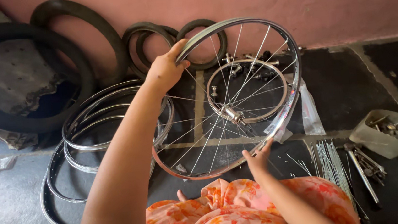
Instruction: The person inserts bicycle spokes into the hub and rim of a wheel, threading them through the rim holes and seating them in the hub. The person works on one wheel at a time, handling the spokes and wheel components by hand.
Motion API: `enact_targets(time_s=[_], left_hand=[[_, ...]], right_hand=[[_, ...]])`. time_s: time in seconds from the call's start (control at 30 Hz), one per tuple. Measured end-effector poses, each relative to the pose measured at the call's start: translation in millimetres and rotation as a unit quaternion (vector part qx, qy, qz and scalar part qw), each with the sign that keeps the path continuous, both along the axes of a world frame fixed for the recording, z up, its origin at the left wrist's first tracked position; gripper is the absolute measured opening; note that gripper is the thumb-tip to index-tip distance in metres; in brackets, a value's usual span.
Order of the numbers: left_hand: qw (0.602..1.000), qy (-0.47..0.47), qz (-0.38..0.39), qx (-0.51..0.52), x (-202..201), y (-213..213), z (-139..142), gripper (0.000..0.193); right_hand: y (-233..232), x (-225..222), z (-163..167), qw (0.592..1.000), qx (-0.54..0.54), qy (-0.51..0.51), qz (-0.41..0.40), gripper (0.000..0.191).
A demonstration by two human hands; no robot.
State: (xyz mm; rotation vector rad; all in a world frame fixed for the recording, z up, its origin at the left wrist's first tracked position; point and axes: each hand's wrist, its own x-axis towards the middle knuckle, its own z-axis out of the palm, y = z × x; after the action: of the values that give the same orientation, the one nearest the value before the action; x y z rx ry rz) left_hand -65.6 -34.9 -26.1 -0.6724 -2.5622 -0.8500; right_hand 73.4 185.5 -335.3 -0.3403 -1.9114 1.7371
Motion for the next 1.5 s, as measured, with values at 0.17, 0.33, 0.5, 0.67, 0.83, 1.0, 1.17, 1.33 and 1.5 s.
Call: enact_targets(time_s=[0.17,0.33,0.5,0.67,0.83,1.0,1.17,1.33,1.5], left_hand=[[0.997,-0.060,0.041,-0.005,11.0,-5.7,8.5,0.063],[0.997,-0.042,0.059,-0.032,17.6,-12.4,11.0,0.066],[0.994,0.051,0.041,-0.082,30.8,-4.1,13.8,0.066],[0.999,0.007,-0.015,-0.037,53.1,14.9,24.4,0.084],[0.989,0.010,-0.100,-0.113,57.0,36.9,47.7,0.061],[0.984,-0.007,0.041,-0.171,72.7,75.0,39.9,0.032],[0.986,0.055,0.074,-0.140,81.1,98.0,28.7,0.029],[0.983,0.102,0.050,-0.141,76.6,72.5,23.0,0.031],[0.986,0.119,-0.026,-0.116,75.4,29.5,11.8,0.030]], right_hand=[[39.0,25.5,4.9,0.987,-0.081,0.068,0.118,0.092],[70.6,27.3,36.8,0.969,0.124,0.177,0.121,0.018],[73.7,-11.7,112.9,0.932,0.259,0.226,0.113,0.012],[46.6,-42.1,175.1,0.913,0.321,0.203,0.147,0.011],[31.2,-48.9,195.1,0.907,0.328,0.191,0.183,0.010],[18.7,-48.3,195.6,0.930,0.308,0.149,0.132,0.014],[27.6,-57.1,182.8,0.945,0.285,0.111,0.116,0.015],[74.0,-52.3,135.5,0.985,0.062,0.145,0.072,0.019],[47.5,-26.7,74.6,0.977,0.126,0.088,0.150,0.064]])
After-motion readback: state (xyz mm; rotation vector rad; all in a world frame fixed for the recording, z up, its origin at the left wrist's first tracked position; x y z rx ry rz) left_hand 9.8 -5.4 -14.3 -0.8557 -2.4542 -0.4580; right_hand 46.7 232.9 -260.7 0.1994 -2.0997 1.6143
